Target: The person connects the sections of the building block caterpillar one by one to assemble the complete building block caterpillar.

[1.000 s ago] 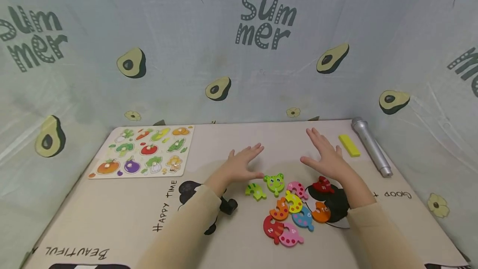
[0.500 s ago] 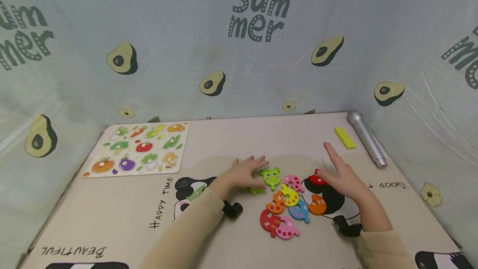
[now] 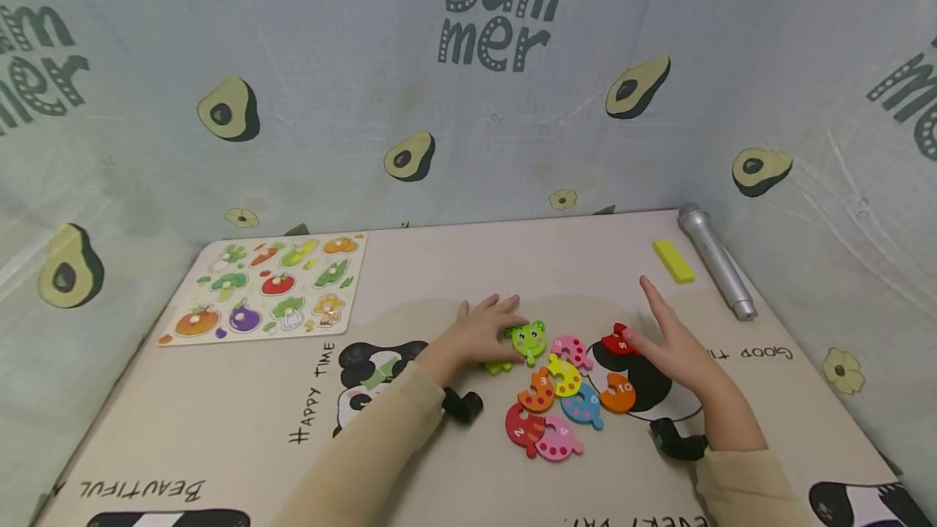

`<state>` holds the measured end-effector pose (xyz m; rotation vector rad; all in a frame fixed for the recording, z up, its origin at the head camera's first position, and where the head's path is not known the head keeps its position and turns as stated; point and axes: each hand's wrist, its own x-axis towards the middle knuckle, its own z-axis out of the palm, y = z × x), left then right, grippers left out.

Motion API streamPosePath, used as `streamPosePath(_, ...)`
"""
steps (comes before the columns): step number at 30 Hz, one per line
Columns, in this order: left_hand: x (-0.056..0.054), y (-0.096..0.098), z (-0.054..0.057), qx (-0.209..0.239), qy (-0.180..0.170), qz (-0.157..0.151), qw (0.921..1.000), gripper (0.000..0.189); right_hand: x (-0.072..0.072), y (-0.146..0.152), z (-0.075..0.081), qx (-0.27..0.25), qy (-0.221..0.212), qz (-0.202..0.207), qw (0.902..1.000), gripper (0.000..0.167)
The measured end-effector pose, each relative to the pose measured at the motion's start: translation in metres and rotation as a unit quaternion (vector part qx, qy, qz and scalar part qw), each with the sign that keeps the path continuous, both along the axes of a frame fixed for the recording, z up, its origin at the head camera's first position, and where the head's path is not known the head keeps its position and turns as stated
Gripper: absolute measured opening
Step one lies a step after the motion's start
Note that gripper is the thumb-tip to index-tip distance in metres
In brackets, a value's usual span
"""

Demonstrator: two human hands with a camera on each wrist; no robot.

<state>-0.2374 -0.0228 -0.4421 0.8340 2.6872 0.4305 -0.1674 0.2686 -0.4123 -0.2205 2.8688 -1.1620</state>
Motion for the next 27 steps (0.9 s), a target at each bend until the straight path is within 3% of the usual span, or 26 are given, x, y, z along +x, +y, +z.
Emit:
streamPosePath(8,-0.004,-0.004,-0.002,0.016,0.013,-0.003,0.9998,0.056,-0.001,-0.001,-0.002,0.002,-0.001,0.001,1.0,0.085)
streamPosePath(12,-0.009,-0.011,-0.003,0.027,-0.005,0.005,0.9996,0.055,-0.001,-0.001,-0.003,0.001,-0.004,0.002,1.0,0.085)
streamPosePath(19,-0.024,-0.035,-0.001,0.063,-0.036,0.037,0.9967,0.049,-0.002,0.0,-0.005,0.002,-0.005,0.008,1.0,0.083)
streamPosePath(24,-0.028,-0.051,0.0,0.061,-0.042,0.072,0.9947,0.041,-0.003,-0.001,-0.006,0.005,-0.001,0.013,0.9999,0.084)
streamPosePath(27,-0.028,-0.055,-0.001,0.058,-0.046,0.068,0.995,0.045,-0.002,-0.002,-0.007,0.005,-0.004,0.014,0.9999,0.084)
